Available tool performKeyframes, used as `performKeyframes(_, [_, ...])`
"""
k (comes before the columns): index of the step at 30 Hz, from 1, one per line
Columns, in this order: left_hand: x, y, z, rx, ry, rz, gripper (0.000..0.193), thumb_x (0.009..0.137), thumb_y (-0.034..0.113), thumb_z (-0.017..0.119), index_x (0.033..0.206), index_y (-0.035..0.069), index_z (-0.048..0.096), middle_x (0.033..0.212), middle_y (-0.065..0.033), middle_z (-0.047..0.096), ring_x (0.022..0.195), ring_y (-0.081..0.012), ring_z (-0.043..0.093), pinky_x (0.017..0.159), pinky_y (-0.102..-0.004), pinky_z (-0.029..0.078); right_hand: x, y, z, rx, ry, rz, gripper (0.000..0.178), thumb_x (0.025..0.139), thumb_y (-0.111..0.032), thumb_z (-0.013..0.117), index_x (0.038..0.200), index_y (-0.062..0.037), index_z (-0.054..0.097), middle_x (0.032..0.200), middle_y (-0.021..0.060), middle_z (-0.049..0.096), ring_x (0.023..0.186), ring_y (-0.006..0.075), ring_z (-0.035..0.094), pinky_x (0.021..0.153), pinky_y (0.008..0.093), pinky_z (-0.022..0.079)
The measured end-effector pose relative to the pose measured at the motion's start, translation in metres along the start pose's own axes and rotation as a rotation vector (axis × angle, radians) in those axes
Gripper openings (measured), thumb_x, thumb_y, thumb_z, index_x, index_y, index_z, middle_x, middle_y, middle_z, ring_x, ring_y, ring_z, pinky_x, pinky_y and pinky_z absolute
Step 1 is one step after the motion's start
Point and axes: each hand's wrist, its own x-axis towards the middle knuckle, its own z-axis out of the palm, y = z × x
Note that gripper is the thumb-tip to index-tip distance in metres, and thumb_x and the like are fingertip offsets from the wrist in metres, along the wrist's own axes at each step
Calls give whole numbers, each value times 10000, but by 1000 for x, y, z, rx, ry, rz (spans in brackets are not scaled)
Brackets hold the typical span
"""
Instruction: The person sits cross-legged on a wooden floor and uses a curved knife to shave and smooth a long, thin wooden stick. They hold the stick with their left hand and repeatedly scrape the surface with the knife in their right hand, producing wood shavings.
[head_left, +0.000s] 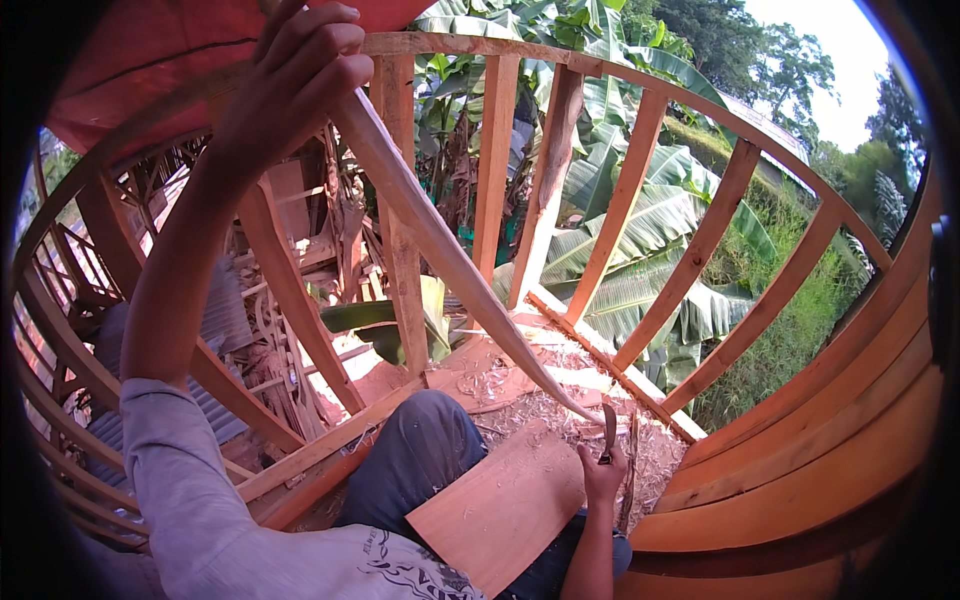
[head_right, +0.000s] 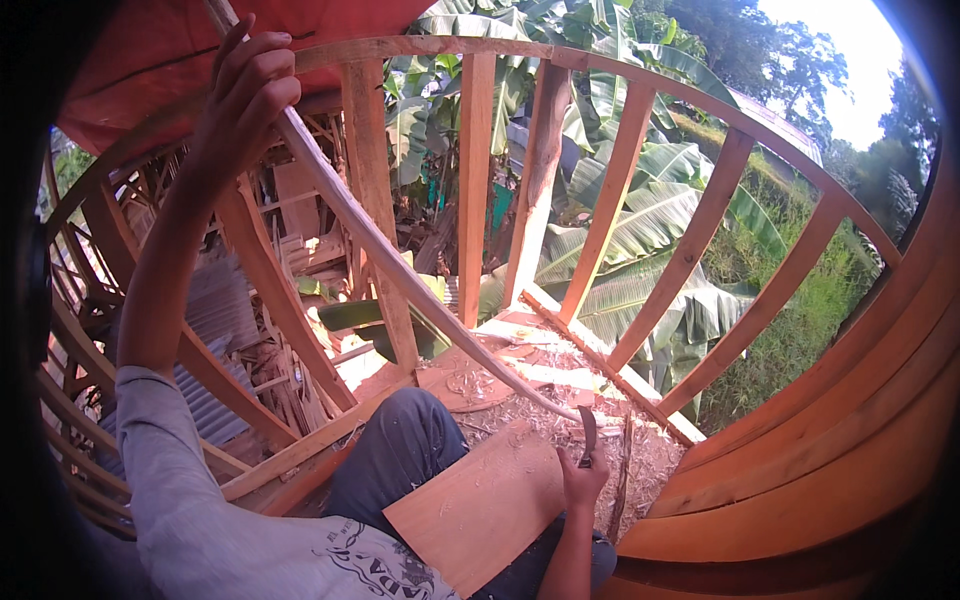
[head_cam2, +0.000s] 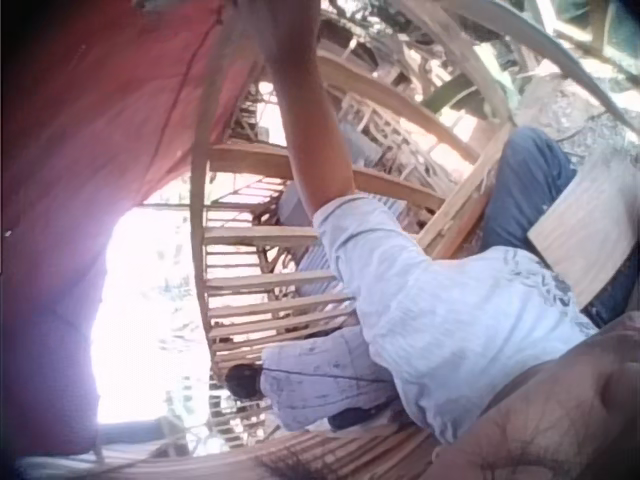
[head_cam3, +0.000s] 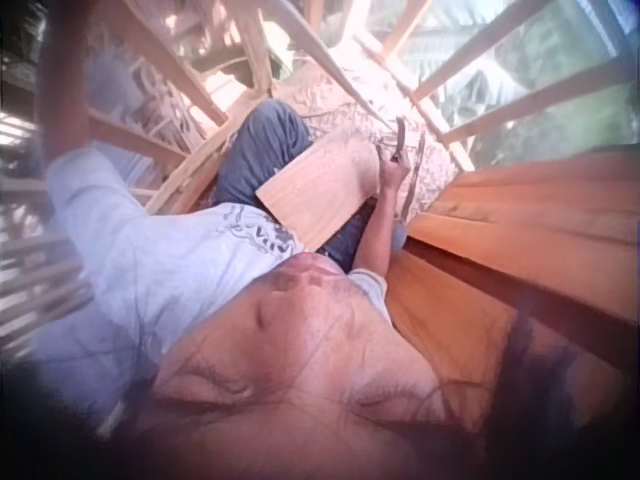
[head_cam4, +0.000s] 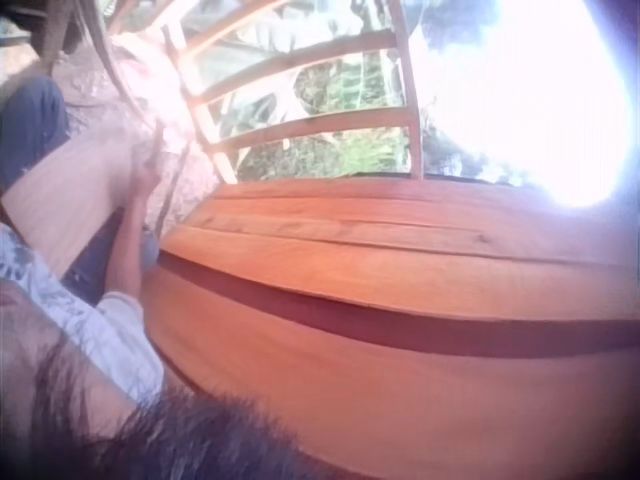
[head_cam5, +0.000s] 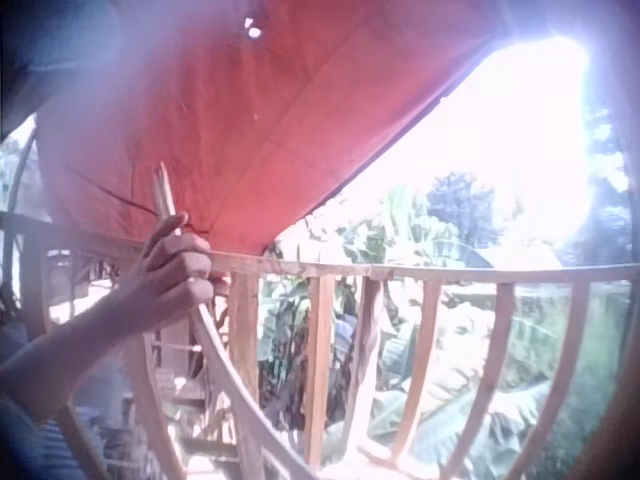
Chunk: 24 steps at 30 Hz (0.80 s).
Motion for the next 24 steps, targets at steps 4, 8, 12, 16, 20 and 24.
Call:
performKeyframes(4, [37, -11, 9, -7, 135, 10, 186, 706, 105, 630, 836, 145, 504, 915, -47, 524, 1066, -236, 540, 1091, -553, 234, 11, -5, 20, 60, -78, -138, 446, 641, -129, 834, 1013, 24, 642, 692, -18, 530, 617, 61, 420, 538, 235, 360])
performKeyframes(8, [65, -5, 23, 27, 236, -27, 149, 690, 135, 625, 798, 155, 524, 937, -34, 538, 1069, -233, 541, 1087, -556, 244, 24, -20, 25, -91, -139, -11, 412, 686, -191, 813, 1013, 10, 663, 630, 0, 530, 570, 62, 432, 510, 247, 355])
performKeyframes(12, [93, -12, 32, 5, 291, 35, 134, 691, 164, 614, 793, 157, 528, 946, -41, 545, 1069, -231, 550, 1083, -576, 231, 47, -31, 35, -102, 24, -44, 388, 698, -221, 806, 994, -4, 678, 594, 11, 516, 558, 65, 436, 491, 263, 342])
performKeyframes(16, [128, -16, 31, 15, 422, 51, 143, 707, 160, 614, 819, 154, 526, 968, -44, 548, 1088, -242, 543, 1081, -578, 221, 68, -51, 47, 147, -148, -106, 353, 707, -198, 808, 961, 11, 679, 640, -15, 587, 572, 46, 472, 509, 246, 372])
performKeyframes(20, [145, -21, 39, 66, 327, -31, 184, 738, 128, 608, 910, 124, 544, 1074, -93, 536, 1194, -293, 467, 1087, -603, 162, 76, -91, 69, 318, -130, 61, 254, 736, -164, 787, 853, 32, 676, 573, -43, 538, 519, 26, 432, 470, 214, 329])
performKeyframes(24, [153, -21, 42, 149, 322, -325, 474, 700, 129, 664, 1143, 135, 496, 1288, -129, 414, 1295, -350, 334, 1076, -633, 133, 82, -131, 93, 346, -76, 2, 248, 767, -161, 760, 712, 34, 617, 530, -66, 462, 499, 24, 357, 444, 237, 256])
